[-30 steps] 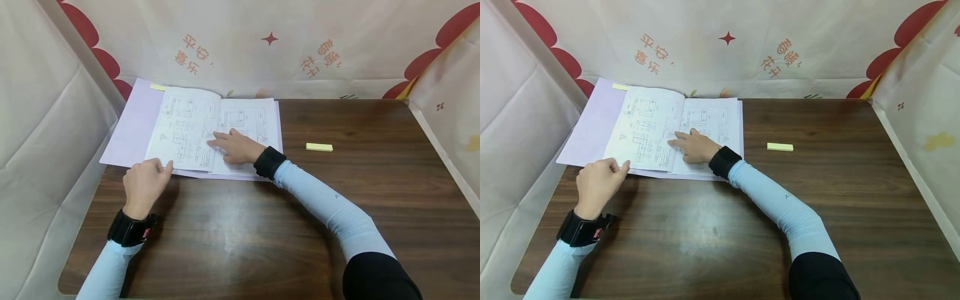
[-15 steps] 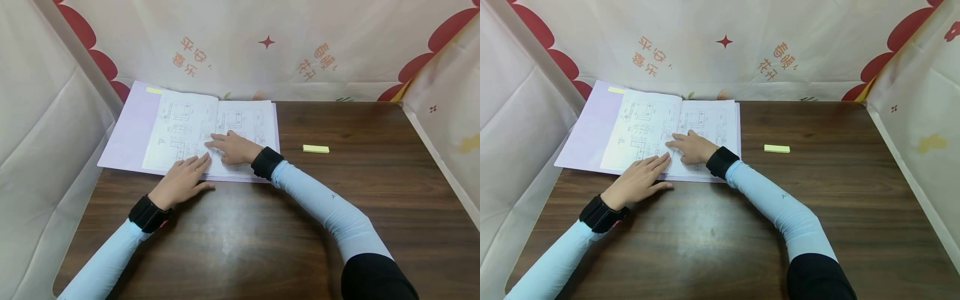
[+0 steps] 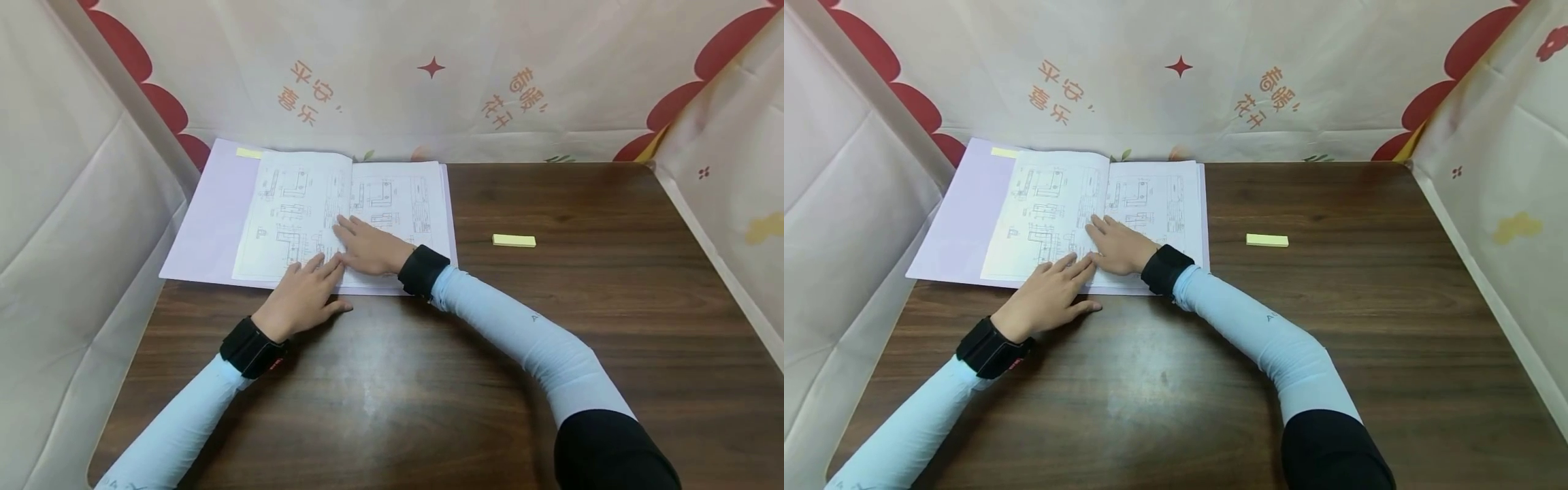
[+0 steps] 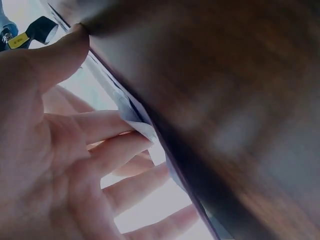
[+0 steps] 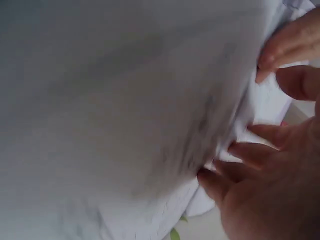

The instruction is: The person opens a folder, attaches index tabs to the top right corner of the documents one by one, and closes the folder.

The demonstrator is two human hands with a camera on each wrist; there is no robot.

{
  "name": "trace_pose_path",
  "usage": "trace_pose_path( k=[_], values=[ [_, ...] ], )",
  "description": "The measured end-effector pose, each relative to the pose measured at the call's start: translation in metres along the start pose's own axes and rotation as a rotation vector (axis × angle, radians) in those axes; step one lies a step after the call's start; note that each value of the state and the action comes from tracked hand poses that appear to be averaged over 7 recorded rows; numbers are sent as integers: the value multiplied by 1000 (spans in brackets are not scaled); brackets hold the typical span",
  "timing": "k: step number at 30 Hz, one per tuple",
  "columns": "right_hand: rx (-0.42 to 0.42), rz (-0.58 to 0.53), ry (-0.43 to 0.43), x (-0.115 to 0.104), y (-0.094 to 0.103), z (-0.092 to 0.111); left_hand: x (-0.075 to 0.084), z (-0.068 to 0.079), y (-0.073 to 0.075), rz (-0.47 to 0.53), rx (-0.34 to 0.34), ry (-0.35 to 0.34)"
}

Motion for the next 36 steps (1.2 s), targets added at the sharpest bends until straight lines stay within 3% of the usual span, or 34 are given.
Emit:
trace_pose_path(
  k=[4,9,16,27,36],
  values=[
    [-34,37,-53,1,-10,-8,-1,0,-1,-25,-11,-1],
    [-49,38,-108,0,-6,-19,-2,-1,2,-41,10,-17],
    [-68,-36,-155,-1,1,-40,-4,1,6,-57,24,-8],
    [55,-38,-309,43,15,-66,2,4,3,-57,20,-22],
    [84,-7,-414,76,22,-84,5,0,2,-44,16,-30]
  ],
)
Point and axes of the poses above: each hand's wrist, its own z-axis away from the middle knuckle, its own y-axis out of the back of the hand, x = y × z, the point moved 10 cm from there along -z, towards the middle knuckle, and after that the axes turned 5 degrees about x, right-handed, at the moved point
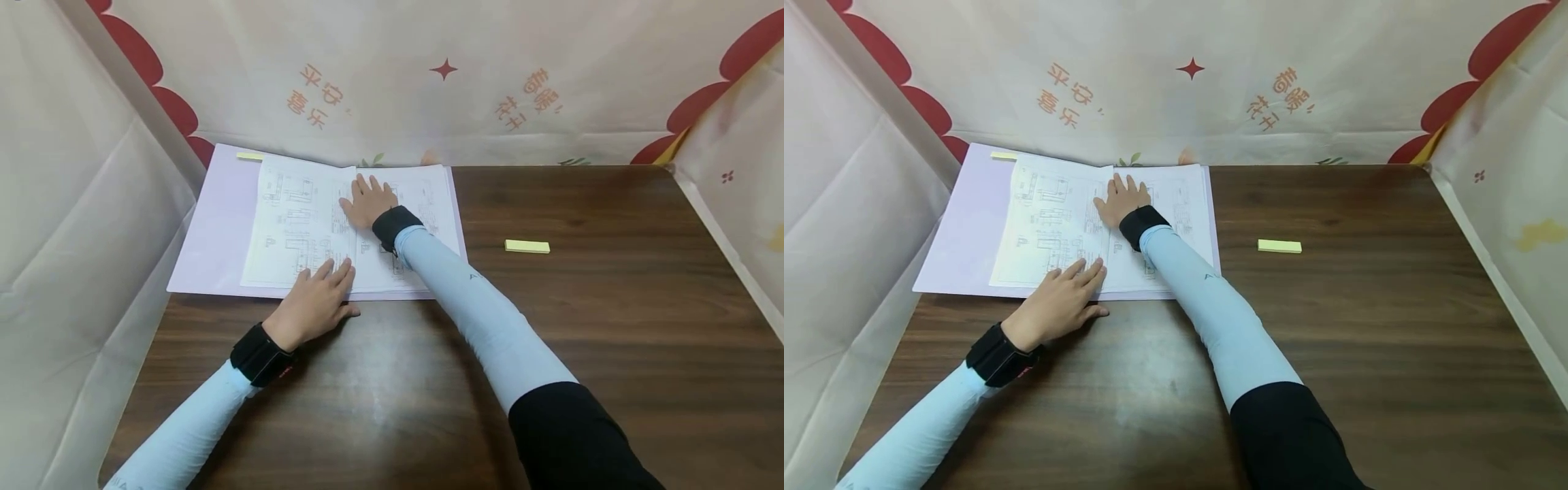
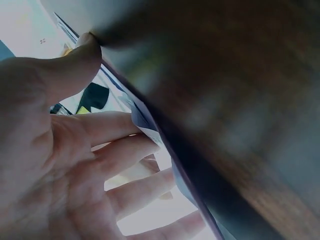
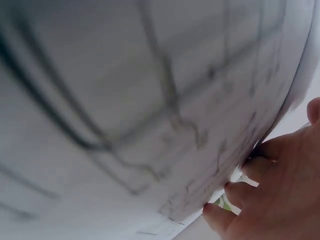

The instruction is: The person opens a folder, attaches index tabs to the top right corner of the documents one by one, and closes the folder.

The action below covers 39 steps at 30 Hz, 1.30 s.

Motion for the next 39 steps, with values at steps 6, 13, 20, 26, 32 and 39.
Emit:
trace_pose_path(
  k=[6,13,20,26,32,39],
  values=[
    [16,1,-44,17,-5,-32,-2,2,-4,-19,-20,22],
    [45,116,-71,36,1,-40,6,-3,1,-22,11,-12],
    [-3,114,-22,36,-3,-25,4,-3,2,-3,6,-6],
    [-32,130,100,9,2,14,-1,3,6,12,24,-2],
    [-62,149,207,-4,8,67,-2,2,6,46,16,-6],
    [-60,126,286,21,5,122,-4,-7,17,100,66,-19]
  ],
)
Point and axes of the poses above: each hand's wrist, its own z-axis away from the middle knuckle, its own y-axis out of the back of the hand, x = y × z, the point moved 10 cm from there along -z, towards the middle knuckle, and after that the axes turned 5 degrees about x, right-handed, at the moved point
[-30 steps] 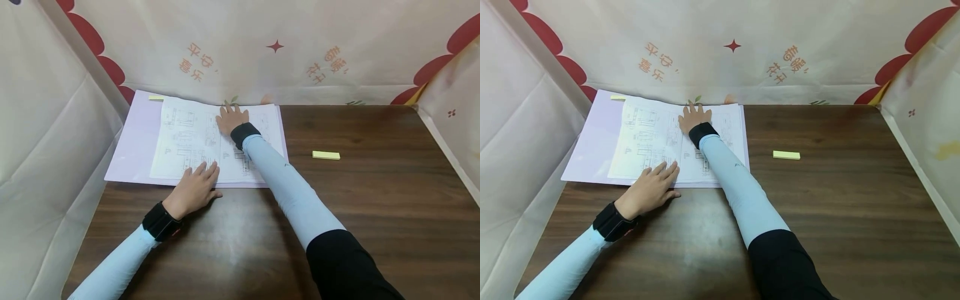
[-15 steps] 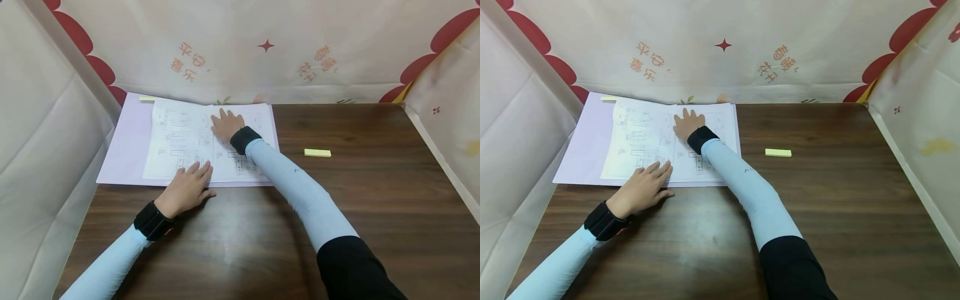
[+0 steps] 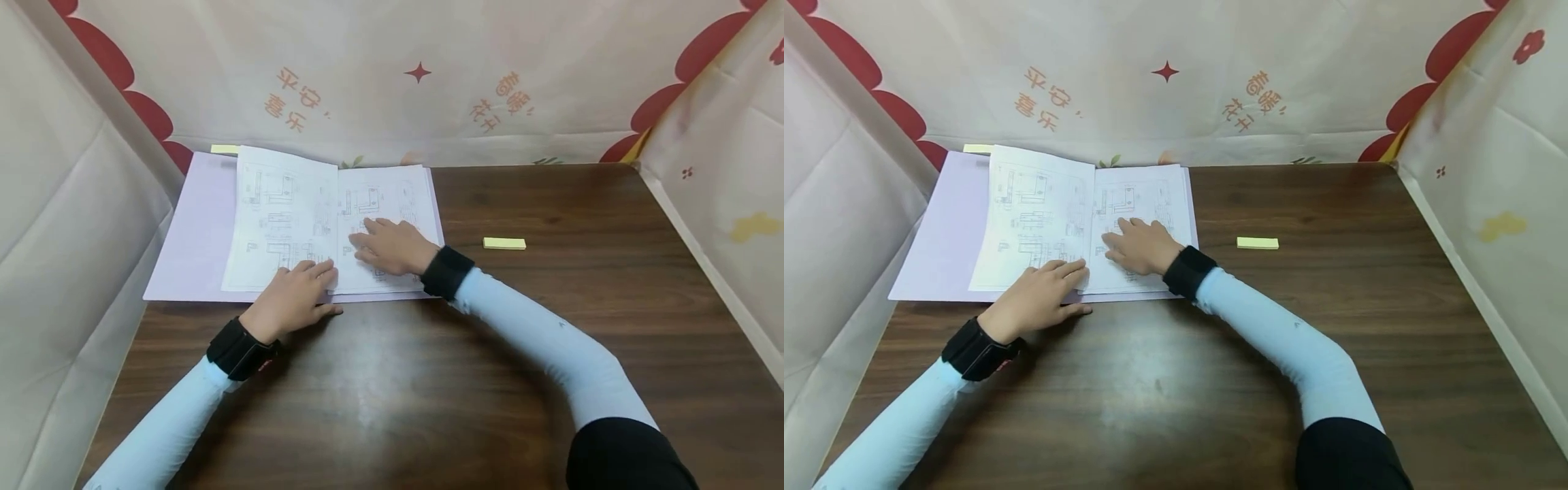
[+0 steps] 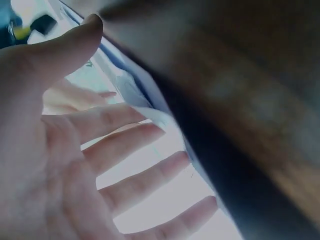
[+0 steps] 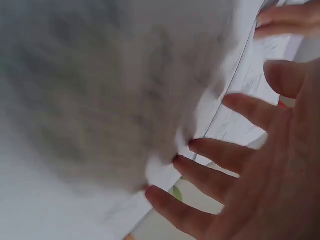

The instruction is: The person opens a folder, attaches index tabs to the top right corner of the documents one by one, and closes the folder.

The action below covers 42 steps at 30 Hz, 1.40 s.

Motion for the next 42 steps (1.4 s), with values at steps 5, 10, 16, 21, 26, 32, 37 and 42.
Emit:
trace_pose_path(
  k=[5,10,16,21,26,32,37,42],
  values=[
    [169,-82,-11,23,15,40,-3,-8,7,24,32,-5],
    [366,-190,-191,86,44,84,0,-17,10,13,33,-17],
    [563,-337,-438,167,62,139,3,-24,26,13,90,-28],
    [550,-403,-531,195,54,159,15,-33,47,26,170,-68],
    [431,-404,-570,198,34,156,35,-49,51,29,174,-112],
    [339,-385,-635,206,15,154,65,-67,46,39,138,-178],
    [331,-402,-641,210,11,153,85,-78,45,40,133,-222],
    [308,-437,-619,212,10,153,102,-88,45,27,124,-254]
  ],
)
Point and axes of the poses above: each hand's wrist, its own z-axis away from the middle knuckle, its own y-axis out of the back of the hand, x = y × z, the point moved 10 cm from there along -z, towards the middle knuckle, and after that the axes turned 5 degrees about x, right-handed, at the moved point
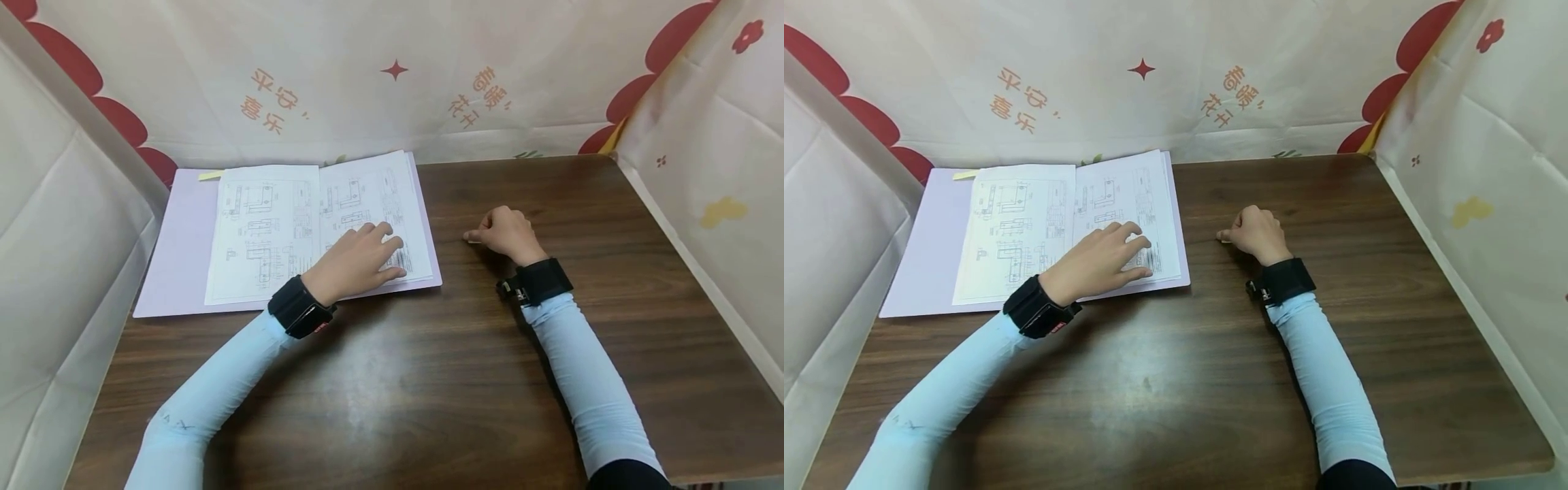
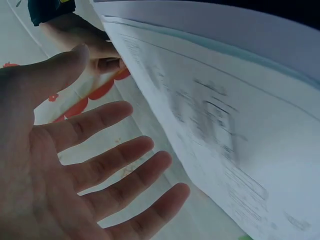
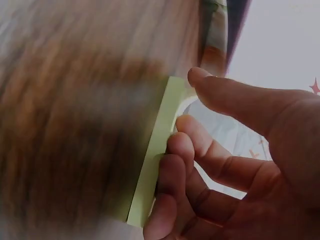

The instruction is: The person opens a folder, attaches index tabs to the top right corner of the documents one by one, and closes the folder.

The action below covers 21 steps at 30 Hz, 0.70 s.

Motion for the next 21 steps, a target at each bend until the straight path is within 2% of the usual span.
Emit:
trace_pose_path(
  k=[3,6,13,17,21],
  values=[
    [-34,-9,2,0,0,-1,9,-10,-1,-11,-11,-16],
    [-58,-12,-1,2,0,-1,21,-26,-7,-31,-58,-33],
    [-86,-19,-10,6,3,-2,54,-75,-40,-96,-232,-98],
    [-109,-42,0,5,2,-2,61,-94,-57,-174,-287,-106],
    [-117,-44,1,5,3,-2,63,-106,-67,-217,-318,-102]
  ],
)
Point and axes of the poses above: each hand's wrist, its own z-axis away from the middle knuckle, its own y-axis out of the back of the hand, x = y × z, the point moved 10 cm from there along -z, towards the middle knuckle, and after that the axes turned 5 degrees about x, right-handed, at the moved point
